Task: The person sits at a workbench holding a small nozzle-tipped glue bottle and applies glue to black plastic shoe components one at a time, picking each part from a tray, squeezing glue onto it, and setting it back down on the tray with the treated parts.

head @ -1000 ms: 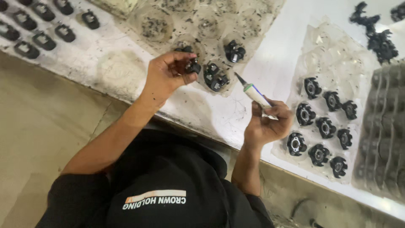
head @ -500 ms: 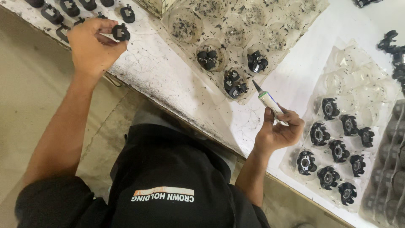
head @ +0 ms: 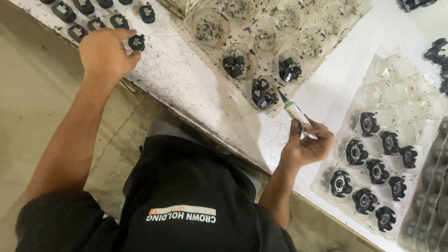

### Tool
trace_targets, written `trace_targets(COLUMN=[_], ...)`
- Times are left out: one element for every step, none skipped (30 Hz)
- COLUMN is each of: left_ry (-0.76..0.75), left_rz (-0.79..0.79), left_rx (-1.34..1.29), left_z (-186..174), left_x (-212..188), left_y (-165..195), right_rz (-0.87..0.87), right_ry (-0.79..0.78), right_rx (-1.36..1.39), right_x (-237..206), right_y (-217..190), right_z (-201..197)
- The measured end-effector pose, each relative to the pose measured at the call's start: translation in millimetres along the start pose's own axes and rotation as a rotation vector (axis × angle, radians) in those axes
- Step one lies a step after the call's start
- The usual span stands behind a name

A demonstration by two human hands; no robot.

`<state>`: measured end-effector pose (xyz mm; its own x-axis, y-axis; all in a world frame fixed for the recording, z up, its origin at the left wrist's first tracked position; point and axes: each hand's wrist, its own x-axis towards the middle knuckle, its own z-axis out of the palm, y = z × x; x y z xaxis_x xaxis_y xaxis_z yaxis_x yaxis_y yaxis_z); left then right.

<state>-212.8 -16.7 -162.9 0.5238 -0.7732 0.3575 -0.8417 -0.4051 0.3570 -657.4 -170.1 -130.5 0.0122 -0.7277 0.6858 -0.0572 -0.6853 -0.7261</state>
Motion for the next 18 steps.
trace_targets(left_ry=[-0.007, 0.016, 0.038, 0.058, 0.077, 0.093, 0.105, 0.067, 0.034, 0.001, -0.062, -0.125, -0.057, 0.01, -0.113, -0.235, -0.284, -0.33], left_rz=[0.007, 0.019, 0.032, 0.05, 0.083, 0.115, 0.143, 0.175, 0.207, 0.241, 0.278, 0.319, 0.414, 0.508, 0.447, 0.386, 0.391, 0.396], left_rx=[0.005, 0.0, -0.006, -0.014, -0.097, -0.183, -0.272, -0.336, -0.397, -0.454, -0.454, -0.452, -0.449, -0.449, -0.397, -0.343, -0.276, -0.207], left_z=[-5, -12, -22, -31, -40, -47, -49, -44, -38, -30, -18, -6, 8, 22, 37, 50, 62, 73], left_x=[2, 2, 0, -1, -1, -3, -2, 2, 9, 18, 27, 37, 48, 58, 69, 80, 90, 98], left_y=[6, 13, 20, 29, 39, 51, 66, 83, 99, 114, 131, 146, 159, 171, 184, 194, 200, 207], right_rz=[-0.01, 0.03, 0.07, 0.111, 0.099, 0.087, 0.077, 0.093, 0.107, 0.119, 0.078, 0.036, -0.004, 0.015, 0.034, 0.051, 0.031, 0.009], right_ry=[-0.002, 0.017, 0.038, 0.062, 0.061, 0.058, 0.051, 0.059, 0.069, 0.079, 0.07, 0.063, 0.056, 0.064, 0.071, 0.078, 0.074, 0.07], right_rx=[0.003, -0.012, -0.028, -0.046, -0.026, -0.009, 0.005, 0.006, 0.011, 0.02, 0.002, -0.016, -0.034, -0.045, -0.055, -0.066, -0.059, -0.051], right_x=[0, 0, 0, -1, -1, -2, -2, -3, -3, -4, -5, -7, -8, -11, -13, -15, -15, -15], right_y=[-1, -3, -5, -7, -8, -8, -9, -9, -9, -8, -8, -9, -10, -12, -14, -15, -17, -17], right_z=[1, 1, 0, -1, -1, -3, -5, -7, -7, -8, -9, -9, -10, -11, -13, -14, -16, -18])
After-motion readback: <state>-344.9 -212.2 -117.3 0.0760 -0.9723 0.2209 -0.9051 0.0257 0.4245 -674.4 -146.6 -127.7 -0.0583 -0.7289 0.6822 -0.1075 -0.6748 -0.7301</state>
